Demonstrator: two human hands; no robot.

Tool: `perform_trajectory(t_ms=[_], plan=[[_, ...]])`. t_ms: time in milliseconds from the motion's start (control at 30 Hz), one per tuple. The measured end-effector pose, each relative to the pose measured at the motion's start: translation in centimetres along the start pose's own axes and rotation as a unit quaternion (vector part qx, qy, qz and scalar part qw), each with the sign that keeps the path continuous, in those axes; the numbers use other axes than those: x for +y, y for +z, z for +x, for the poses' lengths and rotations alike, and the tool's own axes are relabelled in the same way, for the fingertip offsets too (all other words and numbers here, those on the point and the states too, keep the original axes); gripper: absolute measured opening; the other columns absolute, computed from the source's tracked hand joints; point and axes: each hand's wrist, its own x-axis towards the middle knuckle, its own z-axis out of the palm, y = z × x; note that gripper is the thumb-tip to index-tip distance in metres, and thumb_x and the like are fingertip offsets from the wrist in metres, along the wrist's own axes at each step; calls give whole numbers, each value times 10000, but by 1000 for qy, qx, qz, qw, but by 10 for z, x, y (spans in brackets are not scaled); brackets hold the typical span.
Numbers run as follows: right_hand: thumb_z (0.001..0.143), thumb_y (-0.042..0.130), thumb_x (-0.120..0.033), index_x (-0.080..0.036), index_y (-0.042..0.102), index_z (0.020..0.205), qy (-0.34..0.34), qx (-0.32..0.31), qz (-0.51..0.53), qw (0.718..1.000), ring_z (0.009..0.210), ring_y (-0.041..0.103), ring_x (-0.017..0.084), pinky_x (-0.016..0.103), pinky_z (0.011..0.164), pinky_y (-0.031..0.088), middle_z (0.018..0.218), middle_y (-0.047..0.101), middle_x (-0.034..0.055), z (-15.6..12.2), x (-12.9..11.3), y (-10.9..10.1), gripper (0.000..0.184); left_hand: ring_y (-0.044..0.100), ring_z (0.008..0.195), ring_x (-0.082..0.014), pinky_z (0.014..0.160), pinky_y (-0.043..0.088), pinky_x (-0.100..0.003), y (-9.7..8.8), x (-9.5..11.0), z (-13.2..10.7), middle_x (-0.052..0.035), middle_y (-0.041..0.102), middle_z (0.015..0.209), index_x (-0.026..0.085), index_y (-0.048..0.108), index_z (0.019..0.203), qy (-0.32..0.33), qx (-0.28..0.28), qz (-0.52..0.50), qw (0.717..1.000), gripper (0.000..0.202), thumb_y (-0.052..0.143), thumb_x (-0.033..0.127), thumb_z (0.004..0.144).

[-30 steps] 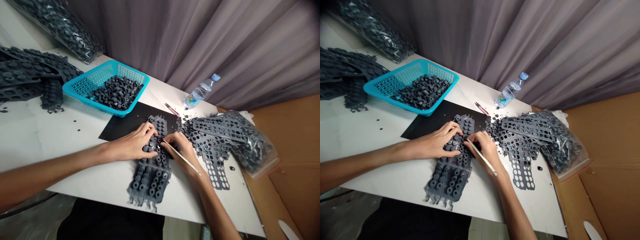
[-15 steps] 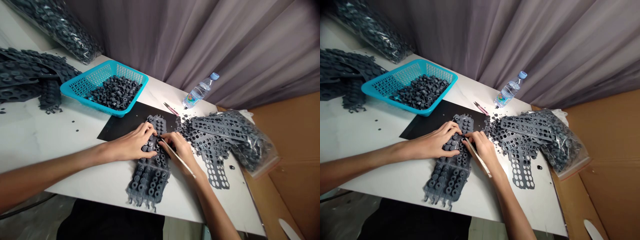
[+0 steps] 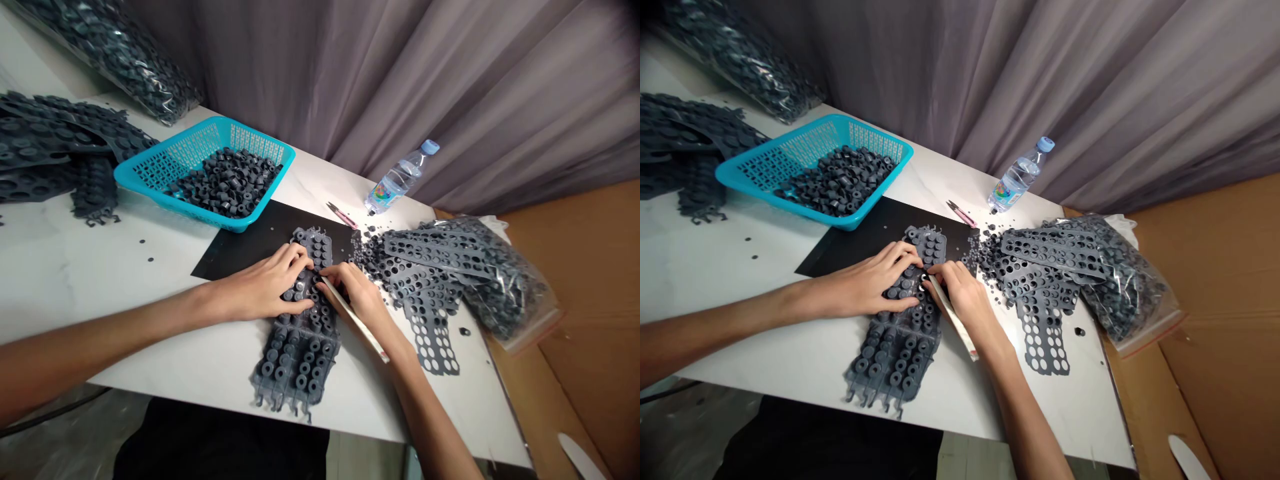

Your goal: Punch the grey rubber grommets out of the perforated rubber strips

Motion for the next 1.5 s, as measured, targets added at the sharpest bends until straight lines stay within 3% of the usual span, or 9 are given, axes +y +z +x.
perform_trajectory(t_ms=[633, 967, 1500], plan=[[1051, 540, -425, -227, 604, 1088, 24, -5, 5, 1000, 834, 630, 185, 285, 746, 483, 912, 641, 38, -2, -3, -2, 212, 482, 1304, -333, 1044, 512, -478, -1, 2, -2, -174, 468, 1366, 125, 427, 1402, 18, -8, 61, 998, 606, 459, 593, 1018], [1048, 532, -427, -232, 596, 1092, 15, -11, 4, 1000, 808, 643, 182, 283, 715, 506, 909, 665, 46, -2, 0, -3, 210, 513, 1269, -336, 999, 522, -464, 0, 1, -2, -163, 495, 1338, 161, 448, 1384, 24, 10, 50, 998, 573, 440, 600, 1016], [1051, 540, -403, -236, 582, 1121, 30, -27, -8, 999, 800, 651, 167, 269, 693, 486, 929, 673, 30, -4, 0, -2, 185, 493, 1297, -333, 1034, 514, -473, -1, 2, -2, -178, 474, 1360, 139, 428, 1402, 25, -1, 73, 997, 588, 436, 593, 1028]])
